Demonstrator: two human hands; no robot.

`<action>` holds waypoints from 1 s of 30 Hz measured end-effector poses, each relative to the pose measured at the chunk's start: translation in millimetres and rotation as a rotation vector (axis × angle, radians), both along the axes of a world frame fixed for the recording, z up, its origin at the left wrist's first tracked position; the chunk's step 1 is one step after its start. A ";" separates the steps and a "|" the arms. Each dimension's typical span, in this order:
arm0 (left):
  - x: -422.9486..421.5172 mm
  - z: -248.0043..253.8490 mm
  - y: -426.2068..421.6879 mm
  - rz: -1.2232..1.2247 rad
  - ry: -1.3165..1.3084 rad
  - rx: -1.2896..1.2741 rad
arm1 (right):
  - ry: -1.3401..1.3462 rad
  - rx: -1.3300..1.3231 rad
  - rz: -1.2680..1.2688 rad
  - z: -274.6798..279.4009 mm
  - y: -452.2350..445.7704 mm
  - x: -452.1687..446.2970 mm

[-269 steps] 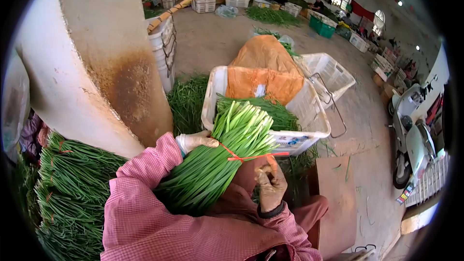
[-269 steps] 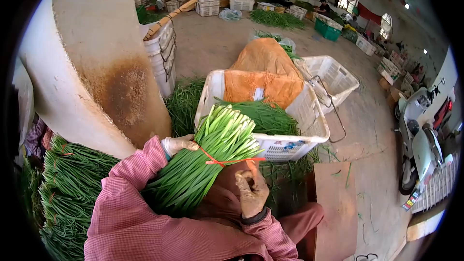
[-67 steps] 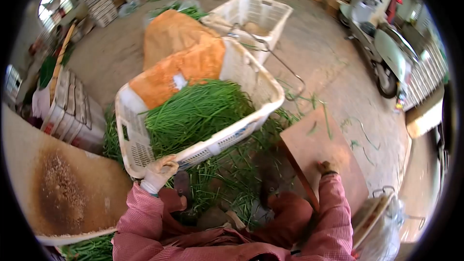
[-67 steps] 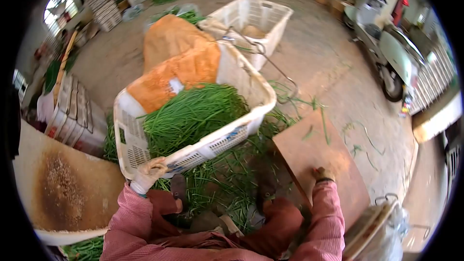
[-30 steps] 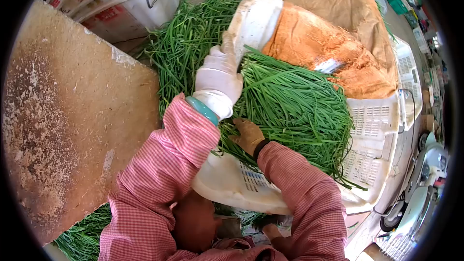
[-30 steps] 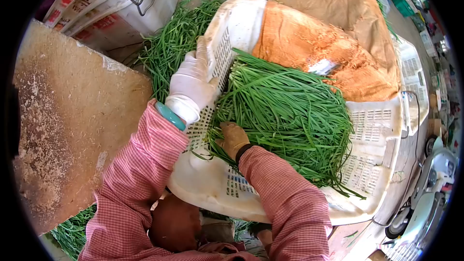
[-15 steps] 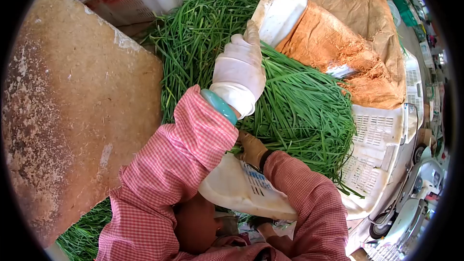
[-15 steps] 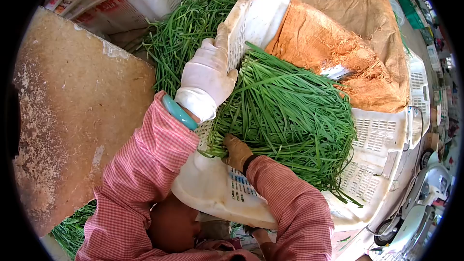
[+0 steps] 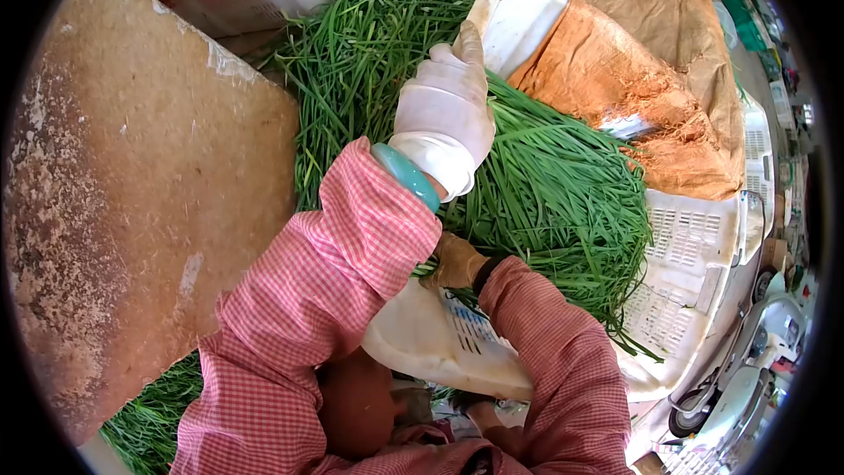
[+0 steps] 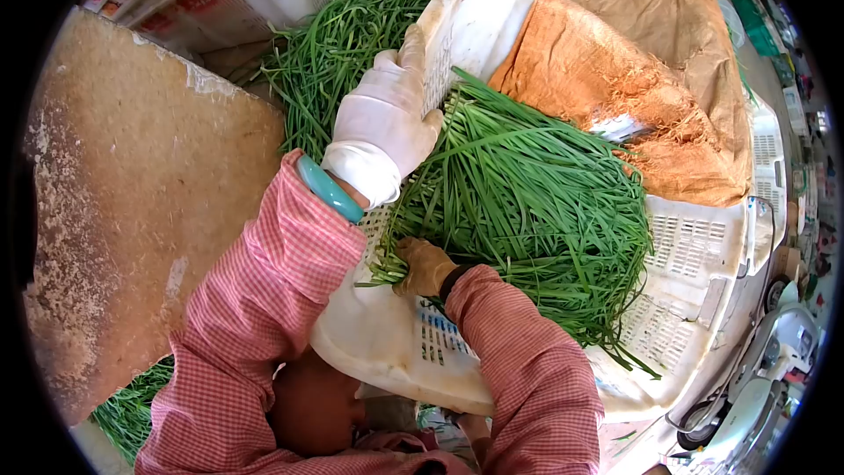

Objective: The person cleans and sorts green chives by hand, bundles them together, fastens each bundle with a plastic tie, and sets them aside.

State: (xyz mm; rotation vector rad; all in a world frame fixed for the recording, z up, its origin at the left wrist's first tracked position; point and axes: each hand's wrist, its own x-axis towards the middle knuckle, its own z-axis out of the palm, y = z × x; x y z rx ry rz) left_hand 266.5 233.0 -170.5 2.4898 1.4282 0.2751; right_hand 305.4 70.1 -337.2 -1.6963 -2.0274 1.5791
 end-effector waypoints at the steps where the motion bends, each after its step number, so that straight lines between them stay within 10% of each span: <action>1: 1.0 0.4 0.0 0.000 0.021 -0.011 | 0.098 -0.029 -0.041 -13.8 -4.8 -0.1; 9: 2.3 3.6 1.5 -0.009 0.058 -0.043 | 0.586 -0.374 -0.115 41.5 -0.7 20.5; 14: 1.8 2.2 1.1 -0.011 0.081 -0.008 | 0.451 -0.542 0.188 40.8 0.2 25.5; 23: 1.2 7.3 1.3 -0.014 0.023 -0.060 | 0.518 -0.461 -0.192 108.3 -16.0 37.4; 30: 0.5 4.7 3.0 0.020 -0.031 -0.082 | 0.730 0.087 -0.683 216.8 -82.1 99.3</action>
